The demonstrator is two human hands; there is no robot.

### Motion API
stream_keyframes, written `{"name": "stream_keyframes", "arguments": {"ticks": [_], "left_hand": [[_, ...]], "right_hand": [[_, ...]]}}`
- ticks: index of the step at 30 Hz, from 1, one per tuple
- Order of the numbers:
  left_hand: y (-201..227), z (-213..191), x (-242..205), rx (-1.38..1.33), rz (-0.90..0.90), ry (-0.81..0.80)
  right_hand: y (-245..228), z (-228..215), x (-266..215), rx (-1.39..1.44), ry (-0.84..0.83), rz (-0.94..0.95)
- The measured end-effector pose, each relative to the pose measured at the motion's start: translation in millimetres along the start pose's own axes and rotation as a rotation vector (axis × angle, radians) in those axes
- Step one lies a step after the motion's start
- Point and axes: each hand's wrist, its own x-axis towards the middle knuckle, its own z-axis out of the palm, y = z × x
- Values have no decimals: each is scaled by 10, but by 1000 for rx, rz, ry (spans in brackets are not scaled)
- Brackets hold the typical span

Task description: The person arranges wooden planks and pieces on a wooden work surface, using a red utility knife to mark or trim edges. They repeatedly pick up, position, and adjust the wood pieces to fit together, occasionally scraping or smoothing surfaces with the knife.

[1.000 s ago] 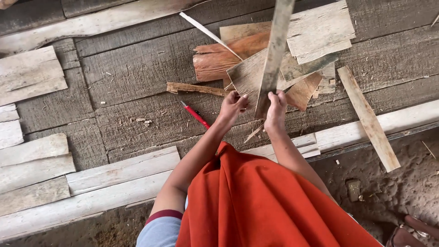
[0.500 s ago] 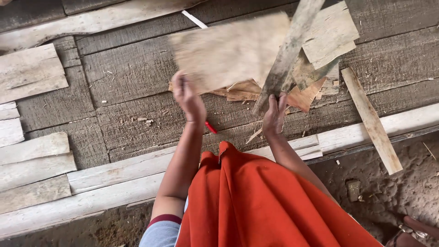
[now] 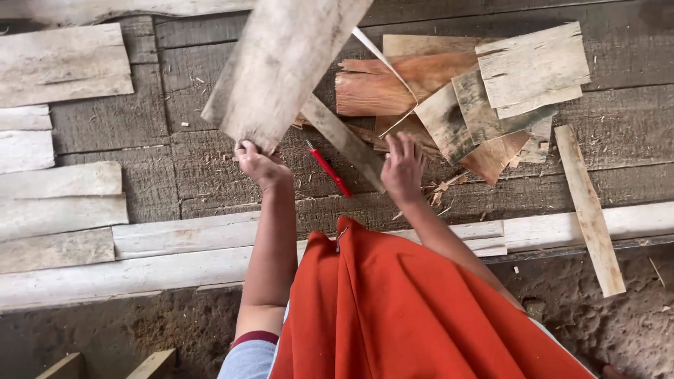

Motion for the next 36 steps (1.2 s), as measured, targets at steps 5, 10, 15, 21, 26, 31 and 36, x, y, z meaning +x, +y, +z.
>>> {"name": "stream_keyframes", "arguments": {"ticks": [5,10,15,21,26,31,36], "left_hand": [[-306,-286,60,41,-113,24],[-276,-326,-25,26,-176,32],[-240,-345,-70,-66,-219,57],[-266,-490,45,-194,-251,72],[-399,-541,232,-203,-251,51],[-519,-792,546,-210,-219,37],[-600,-1052,986,-96,-54,-20]], "right_hand": [[388,186,182,-243,-189,-62],[513,380,217,-158,-119,-198],[165,-151,329,-115,-469,34],[513,-320,566,69,-198,172],[401,-46,855,14,109,171],[435,290,901,-83,144,181],[-237,-338,903,417,-9,436]]}}
